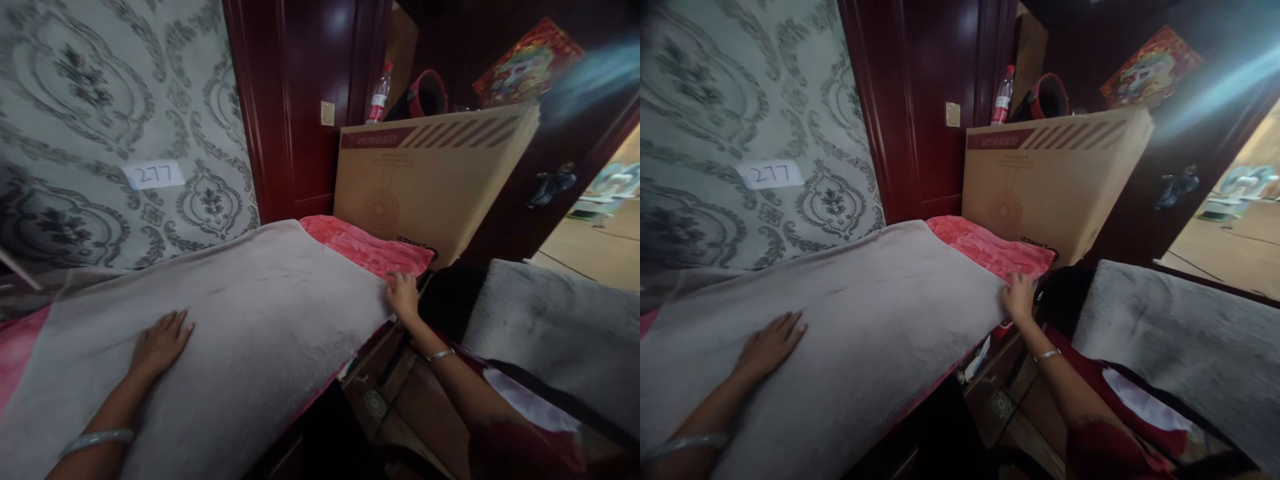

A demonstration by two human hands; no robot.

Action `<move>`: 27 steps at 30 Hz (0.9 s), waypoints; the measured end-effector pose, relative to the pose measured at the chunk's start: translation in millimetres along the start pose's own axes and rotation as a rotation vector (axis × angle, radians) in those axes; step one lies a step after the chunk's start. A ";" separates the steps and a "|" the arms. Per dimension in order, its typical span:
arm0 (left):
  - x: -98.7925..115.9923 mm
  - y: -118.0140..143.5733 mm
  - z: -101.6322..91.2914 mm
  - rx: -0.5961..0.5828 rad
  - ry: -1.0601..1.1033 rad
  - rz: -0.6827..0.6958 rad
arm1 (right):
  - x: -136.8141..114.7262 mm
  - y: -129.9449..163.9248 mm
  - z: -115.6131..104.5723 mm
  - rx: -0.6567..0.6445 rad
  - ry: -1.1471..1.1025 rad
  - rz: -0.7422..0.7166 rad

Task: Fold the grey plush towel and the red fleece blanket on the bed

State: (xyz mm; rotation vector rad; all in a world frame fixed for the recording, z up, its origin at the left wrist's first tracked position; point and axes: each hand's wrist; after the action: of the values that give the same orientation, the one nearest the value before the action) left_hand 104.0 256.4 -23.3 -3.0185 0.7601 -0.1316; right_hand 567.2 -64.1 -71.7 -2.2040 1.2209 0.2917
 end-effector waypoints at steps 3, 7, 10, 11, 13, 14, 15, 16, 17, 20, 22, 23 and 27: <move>13.1 -0.2 -2.7 -0.008 0.013 -0.046 | -58.8 11.3 13.1 -0.130 -0.036 -0.378; 43.0 5.1 2.8 0.013 0.036 0.212 | -149.6 41.3 37.9 -0.473 -0.069 -0.875; 61.3 4.3 11.0 -0.021 0.084 0.419 | -206.3 57.7 52.4 -0.619 -0.061 -1.066; 65.1 2.2 13.2 -0.026 0.096 0.451 | -221.8 60.2 57.0 -0.629 -0.063 -1.097; 69.7 -4.0 16.2 -0.023 0.110 0.461 | -248.1 61.2 67.1 -0.637 -0.069 -1.150; 70.7 -7.8 17.2 -0.023 0.110 0.442 | -258.8 60.2 73.0 -0.642 -0.071 -1.175; 71.1 -11.7 18.2 -0.025 0.104 0.414 | -268.0 58.3 79.5 -0.647 -0.069 -1.199; 70.7 -15.8 19.1 -0.029 0.097 0.385 | -275.5 55.4 86.5 -0.652 -0.064 -1.222; 69.4 -19.9 20.0 -0.038 0.090 0.360 | -281.3 51.0 93.8 -0.656 -0.056 -1.241; 55.7 -33.0 22.3 -0.065 0.086 0.327 | -288.1 26.3 116.4 -0.659 -0.015 -1.243; 34.2 -41.6 21.1 -0.066 0.081 0.275 | -283.1 -0.8 130.2 -0.651 0.034 -1.166; 19.3 -45.1 19.1 -0.061 0.072 0.222 | -277.7 -16.8 136.1 -0.643 0.068 -1.105; -52.6 -48.8 1.6 0.068 0.073 -0.034 | -240.3 -81.6 151.4 -0.591 0.223 -0.792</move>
State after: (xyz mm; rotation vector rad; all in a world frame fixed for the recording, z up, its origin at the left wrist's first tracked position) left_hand 81.0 324.4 -26.6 -2.9772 0.6940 -0.2638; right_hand 515.6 226.0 -50.9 -3.0921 0.2725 0.0753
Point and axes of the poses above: each hand's wrist, its own y-axis away from the middle knuckle, its own z-axis out of the palm, x = y × z, and after that the axes turned 5 degrees about y, right-handed
